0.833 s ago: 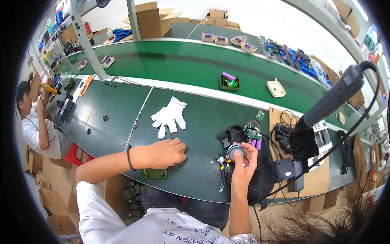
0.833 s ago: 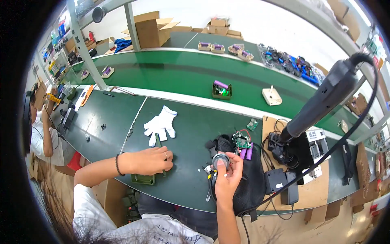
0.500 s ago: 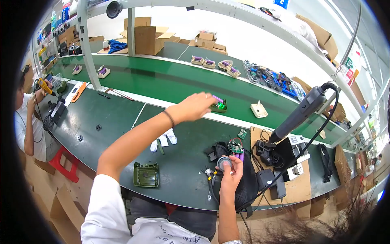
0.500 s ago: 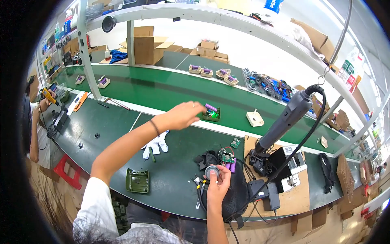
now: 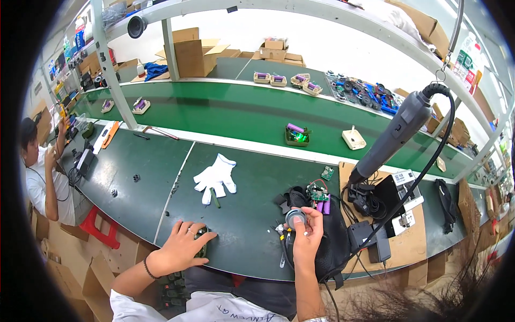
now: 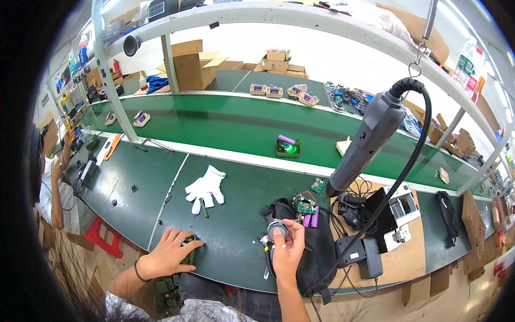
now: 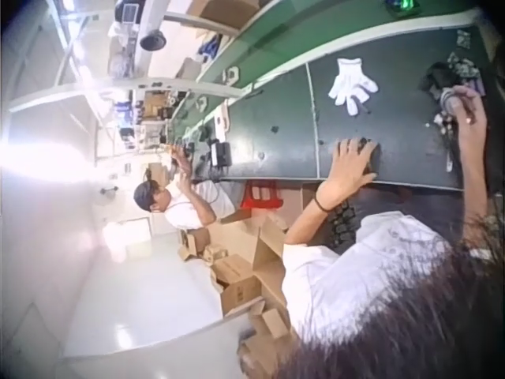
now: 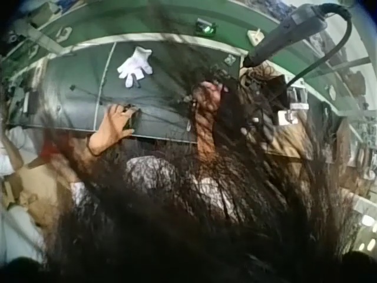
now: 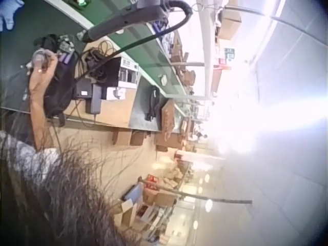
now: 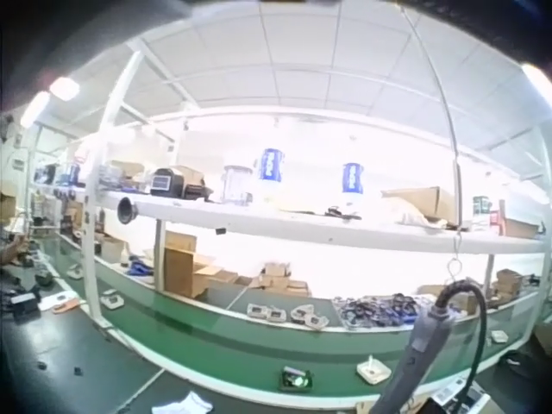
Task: The person assembles a green plastic device housing by inserting internal electronic components such as speaker modules, PCB boards, wires, and a battery, using a power screwdriver, pliers, and tweezers.
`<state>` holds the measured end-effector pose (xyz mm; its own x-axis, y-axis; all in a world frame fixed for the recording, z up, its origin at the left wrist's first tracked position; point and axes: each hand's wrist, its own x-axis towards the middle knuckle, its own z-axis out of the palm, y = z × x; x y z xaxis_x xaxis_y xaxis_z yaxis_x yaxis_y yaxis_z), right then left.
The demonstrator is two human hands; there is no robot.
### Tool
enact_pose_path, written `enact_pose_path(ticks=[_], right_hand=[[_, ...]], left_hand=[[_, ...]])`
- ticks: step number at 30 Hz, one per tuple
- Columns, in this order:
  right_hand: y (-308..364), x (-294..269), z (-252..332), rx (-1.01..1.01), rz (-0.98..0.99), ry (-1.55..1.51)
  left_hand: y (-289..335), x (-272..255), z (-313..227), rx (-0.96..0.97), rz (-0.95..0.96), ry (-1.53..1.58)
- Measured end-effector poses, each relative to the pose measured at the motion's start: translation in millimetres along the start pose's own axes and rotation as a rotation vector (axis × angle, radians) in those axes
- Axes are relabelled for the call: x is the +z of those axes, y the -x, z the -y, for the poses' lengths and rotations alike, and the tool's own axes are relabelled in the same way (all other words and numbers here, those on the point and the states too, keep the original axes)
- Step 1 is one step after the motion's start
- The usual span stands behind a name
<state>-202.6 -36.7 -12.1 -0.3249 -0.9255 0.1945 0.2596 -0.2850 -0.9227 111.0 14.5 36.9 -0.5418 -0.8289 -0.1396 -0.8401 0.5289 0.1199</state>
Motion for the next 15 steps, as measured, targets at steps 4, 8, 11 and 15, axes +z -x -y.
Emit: enact_pose_path(ticks=[4, 8, 11, 15], right_hand=[[-5, 1, -3, 0.012, -0.001, -0.073], [-1, -6, -2, -0.015, -0.035, -0.051], [-1, -13, -15, -0.018, -0.092, -0.028], [-2, -5, -30, -0.033, -0.113, -0.037]], left_hand=[[-34, -17, 12, 0.149, -0.063, -0.095], [-131, -50, 5, 0.284, -0.354, -0.085], [-261, -61, 20, 0.212, -0.532, -0.159], [-357, -56, 63, 0.086, -0.729, 0.03]])
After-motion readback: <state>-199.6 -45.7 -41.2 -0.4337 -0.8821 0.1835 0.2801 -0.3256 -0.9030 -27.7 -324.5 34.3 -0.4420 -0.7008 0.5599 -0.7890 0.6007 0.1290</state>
